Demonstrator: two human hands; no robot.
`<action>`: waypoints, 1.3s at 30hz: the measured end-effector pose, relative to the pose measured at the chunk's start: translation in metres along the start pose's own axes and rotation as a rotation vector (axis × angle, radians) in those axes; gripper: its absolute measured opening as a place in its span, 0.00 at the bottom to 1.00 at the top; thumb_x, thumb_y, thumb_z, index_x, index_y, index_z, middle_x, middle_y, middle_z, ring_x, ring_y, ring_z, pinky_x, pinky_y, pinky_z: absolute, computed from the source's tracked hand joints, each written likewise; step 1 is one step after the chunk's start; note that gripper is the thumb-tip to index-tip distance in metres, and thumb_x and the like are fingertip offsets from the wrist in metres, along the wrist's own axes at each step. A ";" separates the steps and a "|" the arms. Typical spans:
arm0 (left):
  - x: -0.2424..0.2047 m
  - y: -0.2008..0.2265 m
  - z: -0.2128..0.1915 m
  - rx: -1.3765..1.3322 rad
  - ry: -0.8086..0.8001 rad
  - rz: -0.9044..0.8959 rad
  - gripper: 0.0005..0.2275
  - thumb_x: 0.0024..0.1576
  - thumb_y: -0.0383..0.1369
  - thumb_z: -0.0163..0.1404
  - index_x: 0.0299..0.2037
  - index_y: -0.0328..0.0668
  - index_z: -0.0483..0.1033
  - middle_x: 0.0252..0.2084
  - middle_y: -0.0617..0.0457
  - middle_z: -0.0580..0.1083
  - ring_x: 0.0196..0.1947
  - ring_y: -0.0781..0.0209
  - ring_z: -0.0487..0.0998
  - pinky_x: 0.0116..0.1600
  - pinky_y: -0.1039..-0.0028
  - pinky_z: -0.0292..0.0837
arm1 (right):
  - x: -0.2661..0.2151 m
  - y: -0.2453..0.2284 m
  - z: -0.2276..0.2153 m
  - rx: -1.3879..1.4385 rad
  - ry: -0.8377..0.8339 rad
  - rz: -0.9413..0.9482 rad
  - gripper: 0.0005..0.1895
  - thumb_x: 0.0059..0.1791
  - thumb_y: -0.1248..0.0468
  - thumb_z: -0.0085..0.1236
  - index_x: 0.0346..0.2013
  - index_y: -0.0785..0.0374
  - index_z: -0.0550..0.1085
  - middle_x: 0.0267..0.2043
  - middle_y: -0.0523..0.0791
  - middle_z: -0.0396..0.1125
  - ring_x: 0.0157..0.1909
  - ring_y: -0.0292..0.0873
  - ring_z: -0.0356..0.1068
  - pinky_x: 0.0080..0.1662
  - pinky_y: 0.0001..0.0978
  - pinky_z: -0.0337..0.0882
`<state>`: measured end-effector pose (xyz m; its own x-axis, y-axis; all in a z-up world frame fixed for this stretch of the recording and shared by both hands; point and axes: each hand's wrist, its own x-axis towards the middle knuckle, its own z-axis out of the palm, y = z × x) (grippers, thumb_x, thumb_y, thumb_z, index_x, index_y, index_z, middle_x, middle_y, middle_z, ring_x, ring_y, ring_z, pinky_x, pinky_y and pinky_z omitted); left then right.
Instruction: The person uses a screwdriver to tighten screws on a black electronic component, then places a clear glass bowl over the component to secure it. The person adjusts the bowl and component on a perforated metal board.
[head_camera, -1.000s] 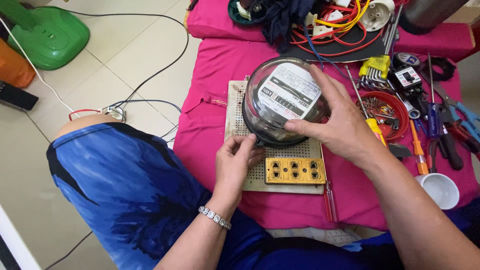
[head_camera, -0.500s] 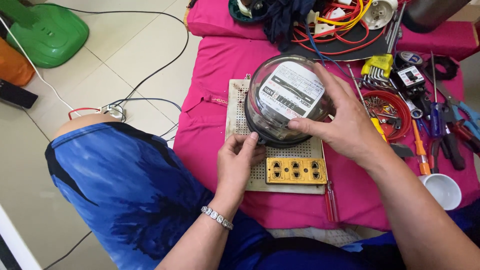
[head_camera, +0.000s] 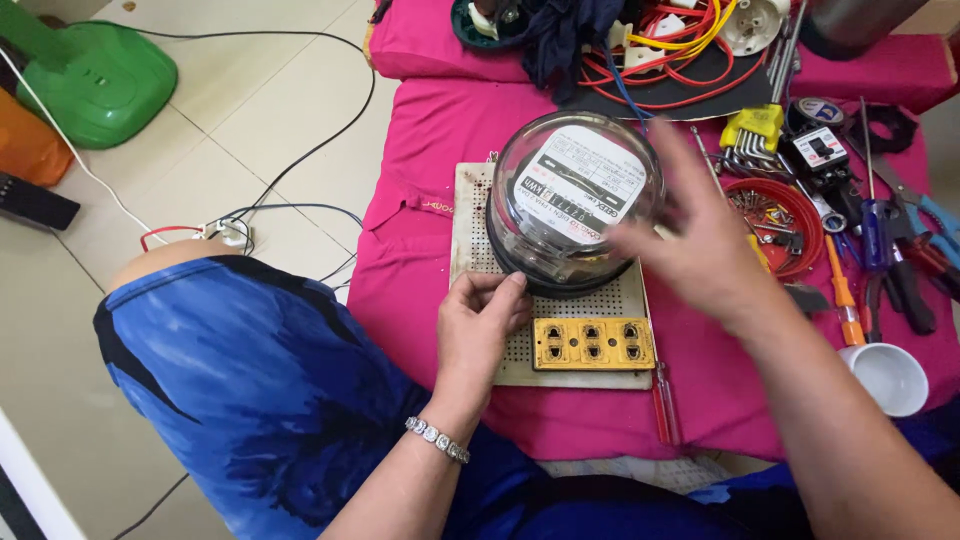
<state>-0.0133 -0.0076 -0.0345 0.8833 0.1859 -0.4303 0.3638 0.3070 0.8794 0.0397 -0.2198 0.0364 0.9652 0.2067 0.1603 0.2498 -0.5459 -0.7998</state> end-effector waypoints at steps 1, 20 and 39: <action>0.000 0.000 0.000 0.000 0.000 0.005 0.09 0.58 0.28 0.56 0.42 0.27 0.73 0.33 0.42 0.77 0.31 0.59 0.80 0.38 0.76 0.78 | -0.002 0.002 -0.007 0.064 0.101 0.084 0.47 0.45 0.61 0.61 0.74 0.67 0.51 0.73 0.58 0.55 0.65 0.53 0.63 0.59 0.43 0.65; -0.001 0.001 0.001 -0.007 0.006 -0.006 0.08 0.58 0.28 0.56 0.41 0.28 0.73 0.32 0.44 0.77 0.30 0.61 0.79 0.36 0.77 0.76 | -0.019 0.139 -0.053 -0.690 0.163 0.600 0.11 0.53 0.55 0.62 0.45 0.54 0.84 0.29 0.55 0.76 0.24 0.56 0.70 0.32 0.49 0.71; -0.002 0.000 -0.005 -0.023 0.038 -0.047 0.14 0.66 0.36 0.43 0.46 0.32 0.77 0.37 0.44 0.78 0.35 0.59 0.81 0.42 0.73 0.81 | -0.030 -0.058 -0.018 0.004 0.083 0.342 0.12 0.48 0.74 0.62 0.45 0.62 0.82 0.37 0.46 0.77 0.34 0.37 0.72 0.38 0.25 0.72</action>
<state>-0.0160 -0.0033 -0.0348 0.8534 0.2064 -0.4787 0.3971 0.3377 0.8534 -0.0023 -0.2086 0.0885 0.9960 -0.0543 -0.0704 -0.0888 -0.5688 -0.8176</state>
